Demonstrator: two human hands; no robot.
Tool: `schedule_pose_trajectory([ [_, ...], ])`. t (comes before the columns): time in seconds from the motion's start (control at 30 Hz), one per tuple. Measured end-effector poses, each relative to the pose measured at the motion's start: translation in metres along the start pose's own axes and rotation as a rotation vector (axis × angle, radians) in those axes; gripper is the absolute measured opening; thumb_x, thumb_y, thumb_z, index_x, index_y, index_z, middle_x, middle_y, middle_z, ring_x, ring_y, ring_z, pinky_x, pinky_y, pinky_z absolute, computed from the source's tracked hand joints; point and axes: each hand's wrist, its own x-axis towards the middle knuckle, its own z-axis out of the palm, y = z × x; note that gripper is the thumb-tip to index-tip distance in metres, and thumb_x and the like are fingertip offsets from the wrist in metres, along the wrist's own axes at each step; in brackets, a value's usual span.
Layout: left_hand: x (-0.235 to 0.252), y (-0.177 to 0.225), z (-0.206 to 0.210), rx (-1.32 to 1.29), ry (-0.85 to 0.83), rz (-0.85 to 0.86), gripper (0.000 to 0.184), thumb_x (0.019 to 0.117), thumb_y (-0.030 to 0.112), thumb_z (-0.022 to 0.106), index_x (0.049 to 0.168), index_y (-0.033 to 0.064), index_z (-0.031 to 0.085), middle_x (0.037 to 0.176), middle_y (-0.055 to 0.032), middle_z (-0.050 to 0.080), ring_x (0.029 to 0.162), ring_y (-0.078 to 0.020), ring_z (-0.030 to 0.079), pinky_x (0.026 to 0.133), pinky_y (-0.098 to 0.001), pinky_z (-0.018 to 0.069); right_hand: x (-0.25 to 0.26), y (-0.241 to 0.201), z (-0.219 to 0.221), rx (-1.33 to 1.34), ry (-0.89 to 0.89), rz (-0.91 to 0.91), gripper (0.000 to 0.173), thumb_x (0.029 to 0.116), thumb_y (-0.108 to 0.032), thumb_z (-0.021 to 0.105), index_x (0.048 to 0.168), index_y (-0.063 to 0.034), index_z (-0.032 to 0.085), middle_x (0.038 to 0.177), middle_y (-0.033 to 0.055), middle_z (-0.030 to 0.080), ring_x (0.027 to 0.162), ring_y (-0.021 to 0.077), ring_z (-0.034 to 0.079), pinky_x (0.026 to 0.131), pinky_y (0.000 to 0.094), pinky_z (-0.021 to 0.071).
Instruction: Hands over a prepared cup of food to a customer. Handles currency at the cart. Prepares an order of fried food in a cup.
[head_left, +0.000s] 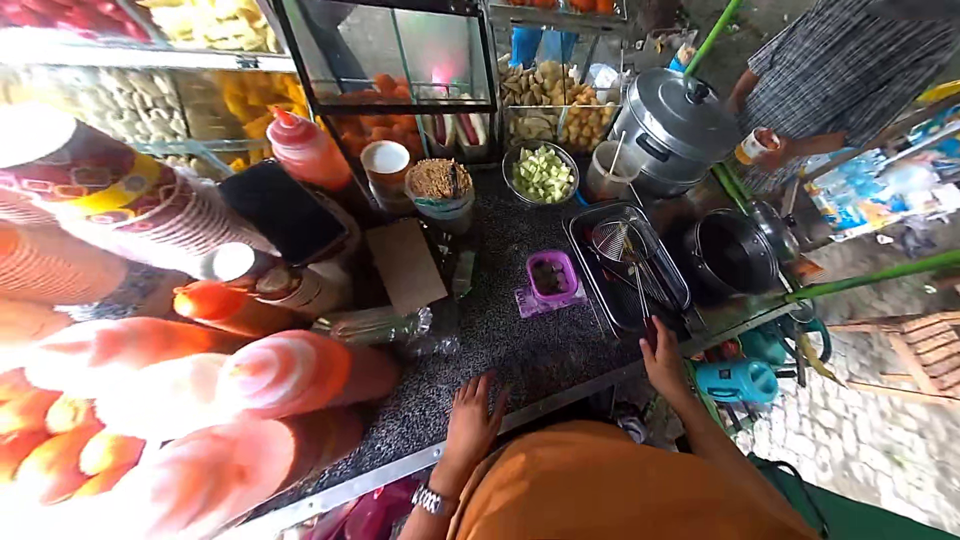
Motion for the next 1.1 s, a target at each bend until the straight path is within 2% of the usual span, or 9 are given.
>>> schedule_pose_trajectory([
  [0.2, 0.097, 0.034, -0.006, 0.117, -0.188, 0.006, 0.046, 0.1063, 0.026, 0.051, 0.145, 0.001, 0.054, 0.148, -0.0217, 0.053, 0.139, -0.0405, 0.048, 0.115, -0.0544, 0.0376, 0.007, -0.014, -0.026, -0.2, -0.019, -0.024, 0.069, 0.1027, -0.037, 0.061, 0.158, -0.0041, 0.037, 0.152, 0.0312, 0.042, 0.137, 0.0493, 0.047, 0.11, 0.0584, 0.0437],
  [0.37, 0.161, 0.04, 0.032, 0.344, -0.351, 0.061, 0.065, 0.105, 0.034, 0.054, 0.158, 0.0012, 0.035, 0.167, -0.0178, 0.028, 0.157, -0.0354, 0.019, 0.125, -0.057, 0.0144, 0.009, -0.036, -0.04, -0.165, -0.076, -0.191, 0.062, 0.1017, -0.039, 0.061, 0.152, -0.004, 0.049, 0.152, 0.029, 0.046, 0.144, 0.0467, 0.04, 0.119, 0.0567, 0.0344],
  [0.47, 0.161, 0.042, 0.043, 0.444, -0.341, 0.085, 0.061, 0.1065, 0.031, 0.052, 0.153, -0.0063, 0.039, 0.162, -0.0253, 0.033, 0.154, -0.0406, 0.026, 0.125, -0.0561, 0.0164, 0.023, -0.056, -0.053, -0.011, -0.11, -0.16, 0.069, 0.1032, -0.035, 0.06, 0.158, -0.0014, 0.036, 0.141, 0.0236, 0.058, 0.135, 0.0378, 0.052, 0.117, 0.049, 0.0391],
  [0.53, 0.159, 0.048, 0.045, 0.546, -0.334, 0.134, 0.051, 0.1071, 0.017, 0.047, 0.148, -0.0127, 0.042, 0.156, -0.0318, 0.04, 0.148, -0.0456, 0.035, 0.124, -0.0559, 0.0215, 0.062, -0.088, -0.09, 0.094, -0.12, -0.077, 0.071, 0.1074, -0.029, 0.054, 0.163, -0.0025, 0.018, 0.119, 0.0241, 0.068, 0.108, 0.0334, 0.068, 0.101, 0.0474, 0.0524],
  [0.63, 0.162, 0.063, 0.048, 0.792, -0.388, 0.161, 0.044, 0.104, -0.001, 0.041, 0.144, -0.0175, 0.042, 0.148, -0.0358, 0.047, 0.141, -0.047, 0.045, 0.119, -0.0563, 0.0308, 0.147, -0.137, -0.162, 0.178, -0.055, -0.065, 0.076, 0.109, -0.025, 0.051, 0.167, -0.0113, 0.003, 0.104, 0.0279, 0.069, 0.085, 0.0368, 0.07, 0.083, 0.0527, 0.0581],
  [0.8, 0.158, 0.093, 0.028, 0.735, -0.502, 0.046, 0.03, 0.103, 0.0, 0.045, 0.123, -0.0101, 0.064, 0.126, -0.0298, 0.065, 0.122, -0.0464, 0.06, 0.106, -0.0599, 0.0441, 0.214, -0.209, -0.241, 0.154, 0.093, -0.139, 0.073, 0.1068, -0.026, 0.054, 0.165, -0.0086, 0.015, 0.129, 0.0316, 0.061, 0.102, 0.0418, 0.065, 0.086, 0.0561, 0.0531],
  [0.9, 0.15, 0.097, 0.015, 0.609, -0.495, 0.007, 0.03, 0.1042, 0.004, 0.045, 0.122, -0.0056, 0.067, 0.121, -0.0273, 0.068, 0.119, -0.0457, 0.062, 0.108, -0.0608, 0.0406, 0.176, -0.219, -0.201, 0.105, 0.004, -0.298, 0.07, 0.1068, -0.03, 0.057, 0.165, -0.0122, 0.022, 0.133, 0.0313, 0.061, 0.106, 0.0451, 0.067, 0.091, 0.0618, 0.0532],
  [0.97, 0.134, 0.104, 0.005, 0.537, -0.46, 0.026, 0.029, 0.1032, 0.003, 0.046, 0.119, -0.0069, 0.067, 0.119, -0.0278, 0.068, 0.118, -0.0457, 0.062, 0.108, -0.0606, 0.0407, 0.122, -0.194, -0.13, 0.067, -0.212, -0.513, 0.065, 0.1037, -0.034, 0.062, 0.16, -0.0136, 0.034, 0.119, 0.0254, 0.068, 0.096, 0.036, 0.071, 0.085, 0.0527, 0.0588],
  [1.1, 0.089, 0.114, -0.023, 0.381, -0.391, 0.159, 0.024, 0.1, -0.001, 0.052, 0.116, -0.008, 0.069, 0.114, -0.0289, 0.07, 0.118, -0.0463, 0.062, 0.113, -0.0587, 0.0368, 0.042, -0.145, -0.013, -0.156, -0.7, -0.814, 0.072, 0.0843, -0.032, 0.084, 0.147, -0.0079, 0.057, 0.155, 0.0217, 0.046, 0.146, 0.0385, 0.041, 0.12, 0.0567, 0.0334],
])
